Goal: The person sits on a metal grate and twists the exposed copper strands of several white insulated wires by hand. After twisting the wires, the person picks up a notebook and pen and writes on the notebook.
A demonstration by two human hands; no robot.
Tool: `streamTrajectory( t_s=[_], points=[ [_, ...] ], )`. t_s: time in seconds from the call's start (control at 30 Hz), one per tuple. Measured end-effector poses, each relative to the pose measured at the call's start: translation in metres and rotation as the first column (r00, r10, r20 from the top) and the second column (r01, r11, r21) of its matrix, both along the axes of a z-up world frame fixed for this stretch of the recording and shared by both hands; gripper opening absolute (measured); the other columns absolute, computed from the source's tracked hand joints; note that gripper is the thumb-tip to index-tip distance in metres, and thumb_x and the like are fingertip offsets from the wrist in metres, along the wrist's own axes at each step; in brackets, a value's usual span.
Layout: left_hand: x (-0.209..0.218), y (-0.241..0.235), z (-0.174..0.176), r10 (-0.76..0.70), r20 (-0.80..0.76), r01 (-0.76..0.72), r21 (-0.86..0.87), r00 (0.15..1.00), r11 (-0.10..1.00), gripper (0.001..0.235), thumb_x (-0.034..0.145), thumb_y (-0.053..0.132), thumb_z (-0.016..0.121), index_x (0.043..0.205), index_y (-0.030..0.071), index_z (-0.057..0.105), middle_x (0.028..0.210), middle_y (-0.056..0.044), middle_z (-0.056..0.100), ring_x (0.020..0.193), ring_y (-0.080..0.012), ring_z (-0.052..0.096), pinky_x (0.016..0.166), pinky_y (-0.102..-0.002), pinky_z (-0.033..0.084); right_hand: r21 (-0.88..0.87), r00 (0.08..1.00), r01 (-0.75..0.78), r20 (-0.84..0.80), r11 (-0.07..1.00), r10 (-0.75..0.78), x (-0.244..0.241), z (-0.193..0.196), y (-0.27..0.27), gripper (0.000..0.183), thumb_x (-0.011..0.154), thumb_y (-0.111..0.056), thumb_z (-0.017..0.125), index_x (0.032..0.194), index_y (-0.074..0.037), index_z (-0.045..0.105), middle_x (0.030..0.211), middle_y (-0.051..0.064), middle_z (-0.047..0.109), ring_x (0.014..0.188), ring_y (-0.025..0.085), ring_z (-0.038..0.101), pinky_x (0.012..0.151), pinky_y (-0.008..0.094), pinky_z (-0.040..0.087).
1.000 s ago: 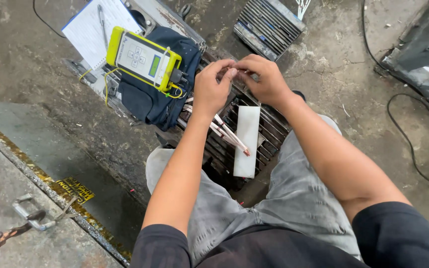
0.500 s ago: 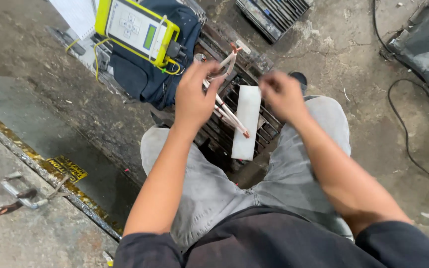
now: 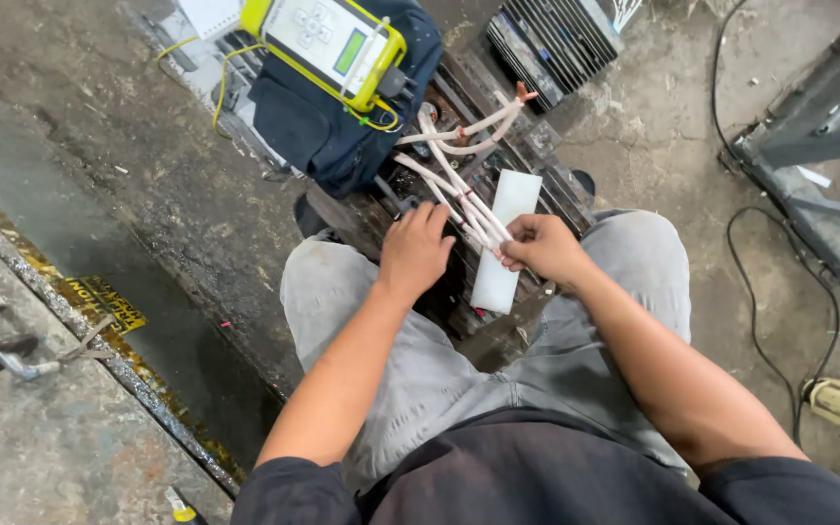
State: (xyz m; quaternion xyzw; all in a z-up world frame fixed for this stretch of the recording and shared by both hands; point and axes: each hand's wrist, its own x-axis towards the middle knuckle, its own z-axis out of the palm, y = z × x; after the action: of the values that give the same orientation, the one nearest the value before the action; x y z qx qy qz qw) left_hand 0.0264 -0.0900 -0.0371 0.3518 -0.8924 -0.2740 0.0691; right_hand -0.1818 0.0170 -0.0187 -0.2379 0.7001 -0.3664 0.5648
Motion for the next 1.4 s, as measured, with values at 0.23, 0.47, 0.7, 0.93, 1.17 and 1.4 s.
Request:
streamTrajectory(
  t_s=[0.23,0.47,0.7,0.93,1.17,1.4],
  points=[
    [-0.042,-0.024,0.006,-0.207,-0.180,0.154,-0.267,0.962,0.951,0.058,0.074,0.029,0.082,0.127,0.026,0.060,0.133,-0.002,0.050,0.130,-0.0310,0.043,0.101,-0.053,0.043,-0.029,0.975,0.029,0.220,0.999,-0.022,-0.012,0.024,-0.010,0.020,0.090,-0.002,0.062,0.104,0.011,0.066,0.082,0.025,0.068,0.070,0.032,0.074,0.062,0.042,0.065],
    [-0.034,-0.040,0.002,-0.325,-0.262,0.264,-0.245,0.909,0.933,0.036,0.083,0.046,0.073,0.112,0.024,0.066,0.113,0.003,0.065,0.125,-0.0205,0.053,0.111,-0.056,0.032,-0.114,0.926,0.092,0.374,0.989,-0.043,-0.011,0.040,-0.004,0.030,0.093,-0.008,0.051,0.108,0.014,0.064,0.087,0.023,0.069,0.075,0.030,0.075,0.065,0.045,0.065],
    [-0.029,-0.044,-0.010,-0.199,-0.492,0.100,-0.219,0.848,0.971,0.055,0.085,0.063,0.064,0.123,0.023,0.063,0.115,0.001,0.060,0.118,-0.0240,0.055,0.103,-0.049,0.042,-0.148,0.890,0.177,0.446,0.973,-0.094,-0.011,0.025,0.020,0.036,0.097,-0.006,0.042,0.118,0.019,0.058,0.094,0.034,0.069,0.080,0.035,0.075,0.072,0.051,0.064],
    [-0.014,-0.069,0.015,-0.027,-0.370,0.017,-0.030,0.929,0.999,0.064,0.077,0.018,0.080,0.135,0.020,0.055,0.116,-0.004,0.055,0.107,-0.0299,0.059,0.088,-0.048,0.050,-0.139,0.901,0.205,0.414,0.969,-0.132,-0.016,0.025,0.023,0.037,0.094,-0.002,0.043,0.121,0.020,0.056,0.097,0.032,0.069,0.083,0.035,0.075,0.074,0.047,0.064],
    [0.012,-0.079,0.016,0.240,-0.209,-0.185,0.250,0.948,0.950,0.035,0.085,0.015,0.069,0.118,0.024,0.060,0.096,0.003,0.064,0.093,-0.0261,0.068,0.081,-0.045,0.055,-0.137,0.892,0.240,0.422,0.961,-0.163,-0.010,0.026,0.024,0.032,0.095,0.000,0.047,0.120,0.017,0.057,0.095,0.029,0.070,0.082,0.032,0.075,0.073,0.044,0.064],
    [0.012,-0.074,0.019,0.217,-0.110,-0.164,0.362,0.970,0.918,0.027,0.087,0.023,0.067,0.113,0.029,0.063,0.100,0.008,0.070,0.087,-0.0180,0.073,0.077,-0.042,0.058,-0.118,0.905,0.269,0.371,0.956,-0.208,-0.004,0.023,0.021,0.027,0.095,0.002,0.052,0.117,0.016,0.059,0.087,0.025,0.070,0.079,0.031,0.076,0.070,0.039,0.065]
  ],
)
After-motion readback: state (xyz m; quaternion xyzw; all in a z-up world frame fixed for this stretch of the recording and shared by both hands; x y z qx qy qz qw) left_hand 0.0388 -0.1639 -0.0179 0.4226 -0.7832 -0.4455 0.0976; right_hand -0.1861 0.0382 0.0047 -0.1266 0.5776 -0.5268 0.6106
